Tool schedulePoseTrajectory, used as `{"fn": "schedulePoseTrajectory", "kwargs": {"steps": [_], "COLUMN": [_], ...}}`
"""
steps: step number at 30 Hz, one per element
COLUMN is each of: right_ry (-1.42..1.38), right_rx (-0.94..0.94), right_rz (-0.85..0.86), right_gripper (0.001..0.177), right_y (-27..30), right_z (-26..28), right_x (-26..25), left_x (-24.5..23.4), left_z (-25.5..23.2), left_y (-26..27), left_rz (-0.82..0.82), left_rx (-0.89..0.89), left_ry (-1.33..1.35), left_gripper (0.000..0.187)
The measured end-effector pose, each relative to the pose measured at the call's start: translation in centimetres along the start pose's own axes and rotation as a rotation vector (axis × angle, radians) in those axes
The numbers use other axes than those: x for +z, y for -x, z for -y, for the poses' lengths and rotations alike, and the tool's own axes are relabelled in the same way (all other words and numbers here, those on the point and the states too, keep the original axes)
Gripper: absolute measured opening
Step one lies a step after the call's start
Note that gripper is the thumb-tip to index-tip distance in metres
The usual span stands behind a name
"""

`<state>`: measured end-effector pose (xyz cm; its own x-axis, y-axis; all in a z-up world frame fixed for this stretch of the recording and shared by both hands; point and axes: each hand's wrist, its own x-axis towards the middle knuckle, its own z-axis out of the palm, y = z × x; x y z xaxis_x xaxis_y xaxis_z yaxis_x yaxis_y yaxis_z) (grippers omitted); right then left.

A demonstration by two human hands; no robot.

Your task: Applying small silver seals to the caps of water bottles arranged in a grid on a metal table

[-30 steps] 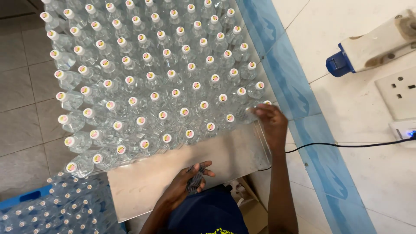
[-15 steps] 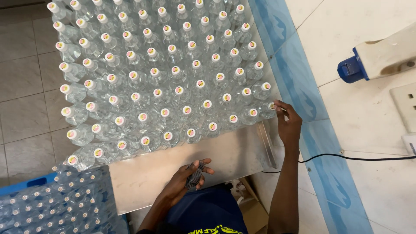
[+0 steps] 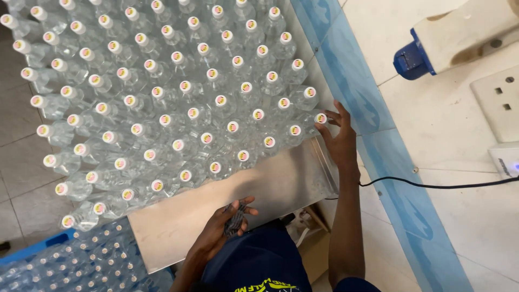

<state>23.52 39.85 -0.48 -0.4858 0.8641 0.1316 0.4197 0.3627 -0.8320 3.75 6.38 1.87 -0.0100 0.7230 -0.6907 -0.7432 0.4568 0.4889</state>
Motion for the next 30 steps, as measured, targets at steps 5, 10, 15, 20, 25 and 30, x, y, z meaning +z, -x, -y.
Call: {"fn": "schedulePoseTrajectory", "kwargs": {"steps": [5, 10, 15, 20, 25, 30], "right_ry": [-0.015, -0.012, -0.076, -0.161, -0.357, -0.346], "right_rx": [0.028, -0.141, -0.078, 0.102, 0.158, -0.241], "right_rz": [-0.080, -0.132, -0.461, -0.211, 0.107, 0.543], "right_gripper": [0.054, 0.061, 0.027, 0.023, 0.034, 0.043], "right_y": [1.2, 2.8, 7.7, 13.7, 16.3, 14.1], "right_z": [-0.9, -1.9, -3.5, -6.1, 0.4, 4.0], "right_x": [1.5, 2.6, 6.1, 9.9, 9.6, 10.2], "left_x": [0.0, 1.1, 1.7, 2.1, 1.9, 0.2], "left_z": [0.4, 0.3, 0.3, -0.1, 0.2, 2.8], "left_y": [-0.8, -1.6, -2.5, -2.5, -2.7, -3.4], "left_rz": [-0.016, -0.032, -0.057, -0.111, -0.116, -0.004], "left_rx": [-0.016, -0.049, -0.037, -0.055, -0.061, -0.004], "left_ry": [-0.028, -0.066, -0.051, -0.034, -0.024, -0.087], "left_gripper": [0.071, 0.071, 0.070, 0.072, 0.075, 0.065]}}
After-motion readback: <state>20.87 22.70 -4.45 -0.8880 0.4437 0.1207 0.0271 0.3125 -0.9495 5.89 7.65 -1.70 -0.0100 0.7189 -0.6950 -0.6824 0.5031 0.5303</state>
